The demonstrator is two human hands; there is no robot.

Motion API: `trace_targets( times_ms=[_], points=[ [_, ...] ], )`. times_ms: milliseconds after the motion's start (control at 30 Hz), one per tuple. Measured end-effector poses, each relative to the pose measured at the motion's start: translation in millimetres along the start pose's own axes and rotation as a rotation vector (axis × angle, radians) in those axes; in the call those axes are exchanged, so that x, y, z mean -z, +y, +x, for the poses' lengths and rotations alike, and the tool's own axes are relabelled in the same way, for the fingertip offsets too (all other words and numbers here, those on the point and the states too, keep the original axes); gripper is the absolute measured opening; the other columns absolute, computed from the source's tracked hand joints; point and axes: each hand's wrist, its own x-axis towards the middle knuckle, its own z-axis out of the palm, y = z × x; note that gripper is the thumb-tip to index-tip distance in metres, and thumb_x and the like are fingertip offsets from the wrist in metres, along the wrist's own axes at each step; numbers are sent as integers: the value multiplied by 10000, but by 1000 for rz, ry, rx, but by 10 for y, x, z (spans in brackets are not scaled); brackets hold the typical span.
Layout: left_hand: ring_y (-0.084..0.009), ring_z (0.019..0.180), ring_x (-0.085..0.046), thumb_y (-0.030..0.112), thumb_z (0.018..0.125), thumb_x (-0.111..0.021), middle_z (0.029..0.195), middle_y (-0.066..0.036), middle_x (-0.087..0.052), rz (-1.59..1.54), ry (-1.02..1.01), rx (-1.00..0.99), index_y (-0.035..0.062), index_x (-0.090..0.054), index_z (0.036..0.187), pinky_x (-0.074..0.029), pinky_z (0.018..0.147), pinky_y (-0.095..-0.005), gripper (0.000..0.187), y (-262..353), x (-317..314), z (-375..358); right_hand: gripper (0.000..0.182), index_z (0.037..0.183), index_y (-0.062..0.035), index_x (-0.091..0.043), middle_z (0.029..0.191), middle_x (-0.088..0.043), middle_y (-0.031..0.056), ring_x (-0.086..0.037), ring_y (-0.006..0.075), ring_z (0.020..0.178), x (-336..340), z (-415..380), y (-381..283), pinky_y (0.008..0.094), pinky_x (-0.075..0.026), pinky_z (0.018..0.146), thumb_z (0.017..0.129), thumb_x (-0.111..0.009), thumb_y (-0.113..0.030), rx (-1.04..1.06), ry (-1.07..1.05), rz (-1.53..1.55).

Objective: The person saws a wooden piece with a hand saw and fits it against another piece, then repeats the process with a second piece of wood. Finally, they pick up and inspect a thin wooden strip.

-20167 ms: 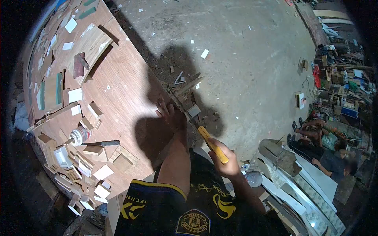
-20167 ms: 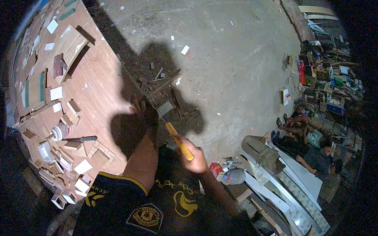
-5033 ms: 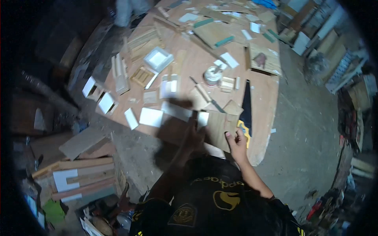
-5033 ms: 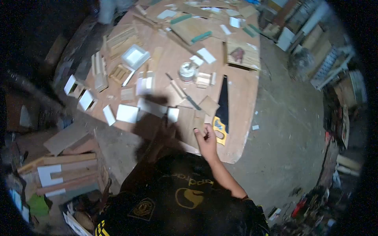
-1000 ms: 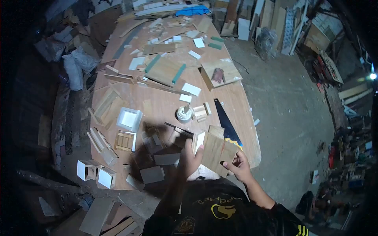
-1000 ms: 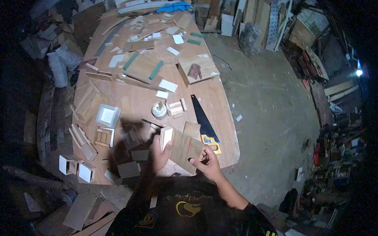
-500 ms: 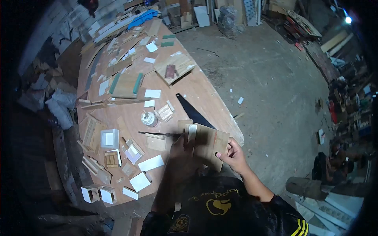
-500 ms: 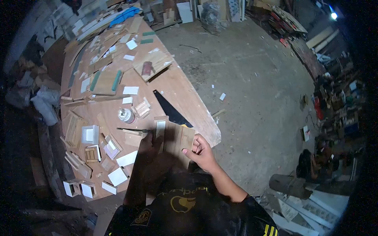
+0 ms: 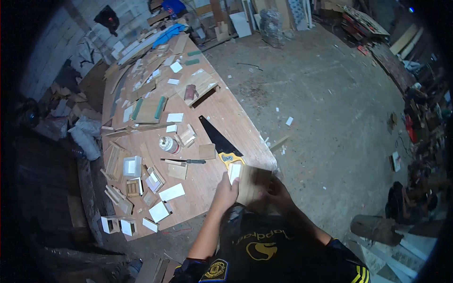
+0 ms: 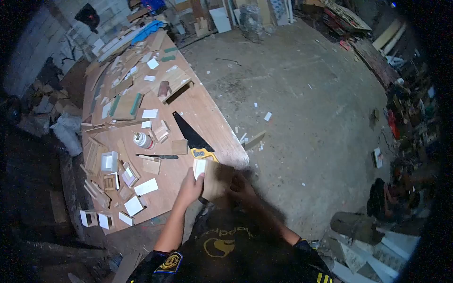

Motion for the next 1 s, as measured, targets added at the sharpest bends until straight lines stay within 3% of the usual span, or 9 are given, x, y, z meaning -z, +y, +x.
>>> trace_targets(
  times_ms=[133,200,333,567,633,667,767,800,1000],
  points=[
    [-536,893,-567,283,935,-522,903,-377,-583,36,23,117,-83,-423,1090,-458,757,-544,409,-104,-286,-244,702,1383,-37,-357,1300,-503,130,-495,257,1198,109,-147,14,426,-430,989,808,-742,-154,-57,-95,36],
    [-469,855,-603,281,925,-551,897,-333,-588,51,13,184,-53,-458,1059,-467,727,-473,371,-138,-375,-334,693,1383,-19,-360,1273,-530,111,-503,216,1184,240,-164,164,366,-454,938,790,-710,-97,-178,-72,-32],
    [-499,916,-585,278,921,-548,937,-350,-591,4,122,71,-40,-451,1096,-466,764,-506,376,-351,-543,-408,649,1387,-7,-349,1248,-552,142,-549,238,1120,92,-288,-212,378,-512,845,828,-663,-109,-245,-72,-177],
    [-524,870,-573,298,918,-542,885,-366,-588,31,142,92,-65,-443,1006,-457,735,-549,387,-347,-499,-285,524,1316,2,-427,1180,-579,114,-565,221,1088,237,-168,60,365,-517,830,842,-632,-91,-166,-78,-213],
    [-518,861,-579,300,916,-547,873,-361,-593,42,147,91,-63,-446,993,-462,727,-547,384,-394,-507,-310,422,1240,4,-497,1090,-600,80,-579,194,1020,345,-37,346,336,-516,773,850,-620,-102,-54,-144,-344],
    [-524,844,-580,306,912,-553,857,-359,-594,76,157,124,-66,-448,992,-468,724,-546,395,-410,-518,-354,352,1170,-2,-552,995,-613,53,-585,180,923,328,-2,573,337,-502,737,854,-627,-136,35,-78,-178],
    [-474,873,-607,306,904,-571,893,-315,-612,37,213,235,-55,-488,1054,-471,755,-502,400,-643,-620,-550,380,1176,-5,-558,1017,-618,50,-586,167,891,82,-109,179,340,-497,752,851,-653,-178,-210,-201,-299],
    [-466,853,-610,318,898,-579,882,-308,-613,57,190,306,-53,-493,1049,-472,746,-498,410,-704,-624,-613,448,1227,-6,-519,1094,-604,63,-589,151,937,245,-25,461,328,-498,781,850,-664,-199,-232,-277,-290],
    [-536,896,-568,307,914,-554,925,-380,-581,4,182,391,-70,-453,1028,-461,766,-544,406,-790,-433,-813,445,1222,-1,-506,1140,-594,94,-576,165,1011,95,-39,864,330,-482,858,843,-665,-171,-131,-295,-134]
  ],
)
